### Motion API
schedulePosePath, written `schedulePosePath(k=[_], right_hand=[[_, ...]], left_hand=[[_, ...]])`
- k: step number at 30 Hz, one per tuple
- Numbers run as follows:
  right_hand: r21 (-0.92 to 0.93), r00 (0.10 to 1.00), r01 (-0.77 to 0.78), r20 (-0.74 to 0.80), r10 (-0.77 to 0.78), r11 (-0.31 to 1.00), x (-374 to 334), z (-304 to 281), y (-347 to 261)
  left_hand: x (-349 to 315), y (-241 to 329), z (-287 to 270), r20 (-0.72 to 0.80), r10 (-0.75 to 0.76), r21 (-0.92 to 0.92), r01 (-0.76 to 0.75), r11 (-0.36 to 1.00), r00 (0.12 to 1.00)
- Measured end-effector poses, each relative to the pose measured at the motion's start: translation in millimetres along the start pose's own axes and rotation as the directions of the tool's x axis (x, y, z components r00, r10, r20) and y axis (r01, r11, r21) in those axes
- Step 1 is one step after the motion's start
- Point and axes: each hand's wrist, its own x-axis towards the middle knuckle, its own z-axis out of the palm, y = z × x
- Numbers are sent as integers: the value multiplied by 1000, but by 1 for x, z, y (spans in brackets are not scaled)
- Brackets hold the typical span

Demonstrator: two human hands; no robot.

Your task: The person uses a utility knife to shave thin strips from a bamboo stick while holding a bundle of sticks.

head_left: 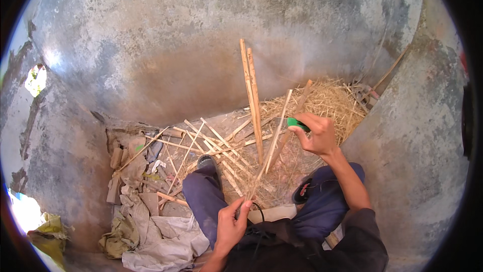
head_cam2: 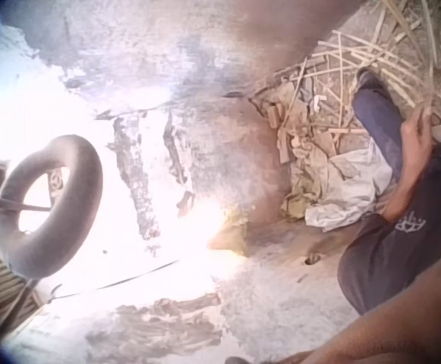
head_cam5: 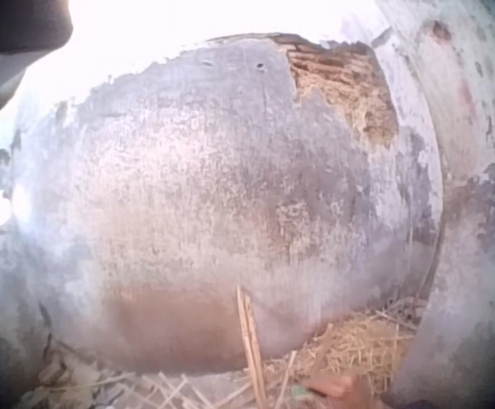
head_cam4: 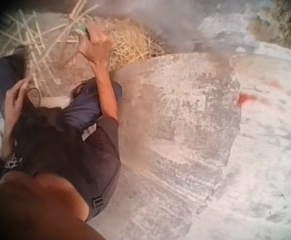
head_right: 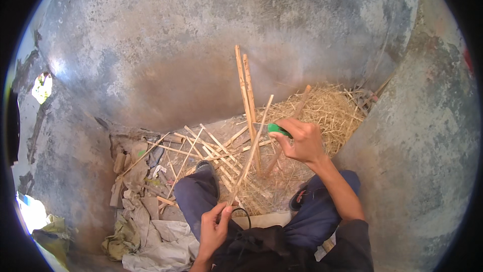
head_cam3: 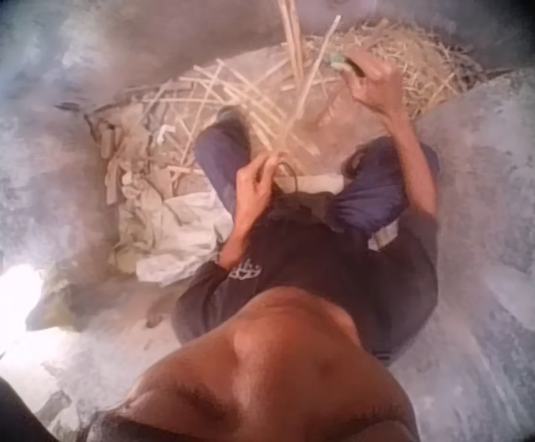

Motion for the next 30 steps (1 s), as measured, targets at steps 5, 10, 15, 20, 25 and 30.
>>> schedulePosePath(k=[5,10,15,20,25,30], right_hand=[[-107,998,52,42,-48,993,6,33,43],[-302,655,-736,-91,750,606,46,-22,174],[-161,678,-679,235,696,716,14,17,158],[451,689,-722,539,485,526,5,25,86],[765,749,-625,529,400,158,1,24,47],[802,755,-586,490,436,114,-6,31,45]], left_hand=[[7,-5,-5,10,-42,-37,42,998,999],[-20,-13,-17,85,-190,7,190,982,978],[16,-14,-14,-52,-29,225,40,974,998],[37,-12,1,10,1,201,-3,980,1000],[44,-4,11,54,13,193,-24,981,998],[49,-16,13,153,37,202,-68,977,987]])
